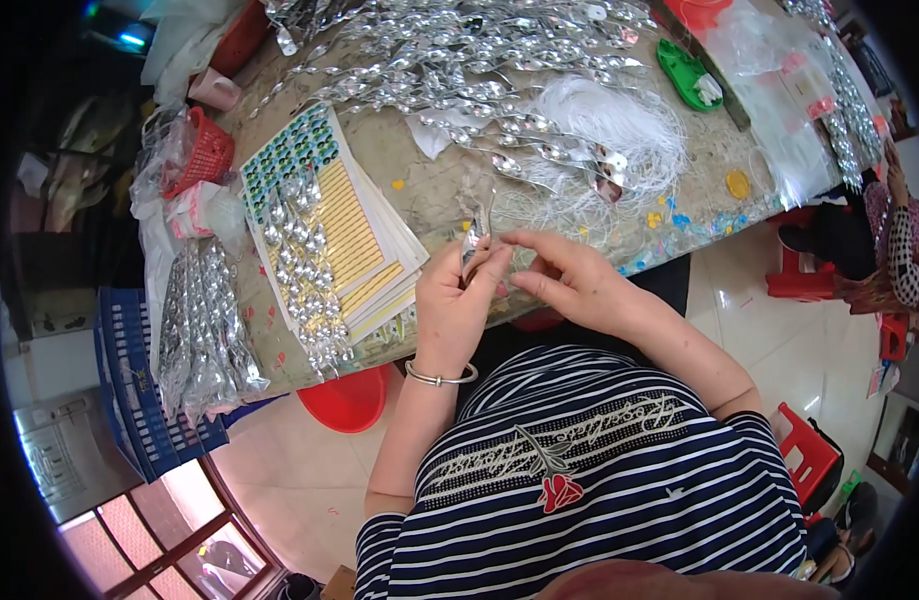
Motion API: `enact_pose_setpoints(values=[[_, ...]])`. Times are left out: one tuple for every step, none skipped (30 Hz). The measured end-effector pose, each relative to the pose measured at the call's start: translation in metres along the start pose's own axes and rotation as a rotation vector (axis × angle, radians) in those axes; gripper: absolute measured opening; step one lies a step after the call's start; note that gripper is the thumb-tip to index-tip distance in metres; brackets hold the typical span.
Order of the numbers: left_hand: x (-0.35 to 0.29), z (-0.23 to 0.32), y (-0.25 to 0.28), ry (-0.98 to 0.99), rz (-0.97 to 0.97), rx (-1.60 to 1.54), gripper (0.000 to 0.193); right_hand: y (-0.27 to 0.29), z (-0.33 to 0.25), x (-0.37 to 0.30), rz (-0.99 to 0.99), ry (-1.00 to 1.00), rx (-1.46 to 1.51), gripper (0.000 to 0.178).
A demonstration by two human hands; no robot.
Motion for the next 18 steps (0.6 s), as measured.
enact_pose_setpoints(values=[[0.0, -0.003, 0.003, -0.013, -0.005, 0.057, 0.016, -0.002, -0.003, 0.0, -0.007, 0.009, -0.003, 0.04], [-0.001, -0.005, 0.006, -0.024, -0.011, 0.114, 0.016, -0.003, -0.004, -0.001, 0.004, 0.007, 0.075, 0.035], [-0.005, 0.0, 0.003, -0.018, -0.006, -0.005, 0.012, -0.003, -0.004, -0.003, 0.013, 0.0, 0.154, 0.03], [-0.006, 0.001, 0.004, -0.017, -0.001, -0.005, 0.012, -0.004, -0.002, -0.003, 0.007, 0.0, 0.153, 0.03], [-0.007, 0.001, 0.005, 0.032, 0.0, 0.005, 0.015, -0.004, 0.002, -0.003, 0.039, 0.05, 0.095, 0.023], [-0.006, 0.0, 0.005, 0.078, 0.0, 0.013, 0.017, -0.001, 0.003, -0.003, 0.073, 0.101, 0.035, 0.017], [-0.005, -0.002, 0.006, 0.077, 0.001, 0.01, 0.017, 0.001, 0.003, -0.002, 0.072, 0.101, 0.032, 0.017], [-0.005, -0.006, 0.006, 0.063, -0.032, 0.037, 0.02, 0.004, 0.002, -0.002, 0.098, 0.162, -0.057, 0.013], [-0.004, -0.008, 0.006, 0.049, -0.066, 0.065, 0.022, 0.007, 0.002, -0.002, 0.124, 0.221, -0.145, 0.01], [-0.003, -0.007, 0.006, 0.049, -0.067, 0.063, 0.022, 0.011, 0.002, -0.003, 0.125, 0.22, -0.146, 0.01], [-0.002, -0.005, 0.006, 0.06, -0.091, 0.058, 0.024, 0.018, 0.0, -0.005, 0.192, 0.273, -0.219, 0.009], [-0.001, -0.004, 0.007, 0.071, -0.115, 0.054, 0.026, 0.025, -0.003, -0.008, 0.259, 0.326, -0.291, 0.008], [-0.001, -0.004, 0.008, 0.071, -0.114, 0.053, 0.026, 0.032, -0.007, -0.011, 0.371, 0.374, -0.366, 0.006], [-0.001, -0.004, 0.01, 0.076, -0.119, 0.01, 0.026, 0.037, -0.011, -0.012, 0.37, 0.375, -0.366, 0.006], [-0.002, -0.004, 0.01, 0.082, -0.129, -0.033, 0.027, 0.043, -0.015, -0.014, 0.436, 0.355, -0.331, 0.006], [-0.004, -0.006, 0.009, 0.083, -0.131, -0.034, 0.027, 0.049, -0.019, -0.016, 0.502, 0.335, -0.295, 0.005], [-0.005, -0.009, 0.008, 0.06, -0.152, 0.05, 0.026, 0.05, -0.023, -0.015, 0.464, 0.34, -0.18, 0.006], [-0.005, -0.011, 0.005, 0.033, -0.176, 0.136, 0.026, 0.049, -0.026, -0.012, 0.469, 0.34, -0.181, 0.006]])
Point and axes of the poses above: each hand's wrist, its own x-axis towards the middle knuckle, its own y-axis out of the back of the hand, z = x × y, the point moved 2 cm from there along x, towards the middle knuckle, and after that the axes turned 3 degrees about -y, right-handed, at the moved point
